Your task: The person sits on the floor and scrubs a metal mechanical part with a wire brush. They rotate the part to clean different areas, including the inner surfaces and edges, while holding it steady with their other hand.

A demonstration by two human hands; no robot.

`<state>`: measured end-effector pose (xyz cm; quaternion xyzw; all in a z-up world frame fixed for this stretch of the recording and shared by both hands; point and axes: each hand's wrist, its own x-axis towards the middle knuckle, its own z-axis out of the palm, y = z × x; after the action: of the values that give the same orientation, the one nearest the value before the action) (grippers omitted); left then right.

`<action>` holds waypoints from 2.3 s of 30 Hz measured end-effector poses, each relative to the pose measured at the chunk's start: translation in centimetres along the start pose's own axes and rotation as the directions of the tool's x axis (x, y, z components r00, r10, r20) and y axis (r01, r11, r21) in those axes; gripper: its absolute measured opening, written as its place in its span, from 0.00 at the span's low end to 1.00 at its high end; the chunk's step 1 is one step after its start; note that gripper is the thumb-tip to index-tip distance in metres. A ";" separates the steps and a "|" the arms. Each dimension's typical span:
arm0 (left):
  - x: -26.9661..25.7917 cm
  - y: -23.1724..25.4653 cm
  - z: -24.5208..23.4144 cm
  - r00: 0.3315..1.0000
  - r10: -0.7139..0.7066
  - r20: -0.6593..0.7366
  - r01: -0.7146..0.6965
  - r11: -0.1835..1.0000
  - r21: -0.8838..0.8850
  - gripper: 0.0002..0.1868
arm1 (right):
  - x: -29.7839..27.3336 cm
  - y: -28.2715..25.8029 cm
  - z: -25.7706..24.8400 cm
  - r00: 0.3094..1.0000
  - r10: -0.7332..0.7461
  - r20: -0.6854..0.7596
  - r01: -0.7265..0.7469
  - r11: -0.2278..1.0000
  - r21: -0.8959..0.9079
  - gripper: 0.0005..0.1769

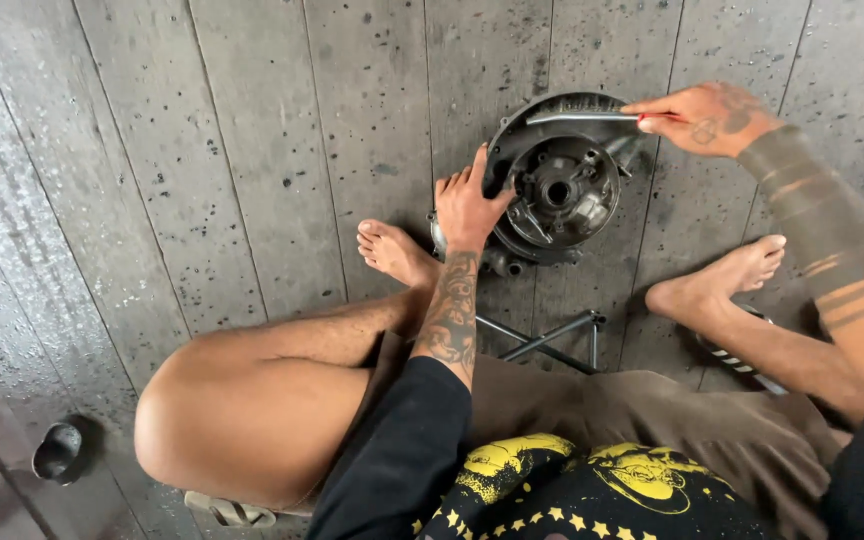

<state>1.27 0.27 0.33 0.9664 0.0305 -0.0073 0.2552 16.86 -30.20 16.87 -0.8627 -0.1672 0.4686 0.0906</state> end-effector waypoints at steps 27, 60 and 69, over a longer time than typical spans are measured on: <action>10.1 5.0 -0.2 0.807 0.440 0.394 -0.566 0.766 0.304 0.45 | -11.3 2.5 14.5 0.884 0.302 -0.357 -0.054 0.824 0.564 0.26; 2.4 -1.4 0.5 0.906 -0.400 0.136 0.418 0.896 -0.147 0.60 | 4.4 4.0 -0.6 0.993 -0.089 -0.083 0.043 0.893 -0.447 0.28; 2.5 -1.9 2.0 0.935 -0.348 0.065 0.354 0.925 -0.137 0.62 | 7.4 -0.2 -2.9 0.981 -0.187 0.057 0.187 0.807 -0.561 0.29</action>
<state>3.64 1.10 -2.42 0.9236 0.1981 -0.0699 0.3206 23.01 -27.25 12.76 -0.8305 -0.3820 0.3864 -0.1223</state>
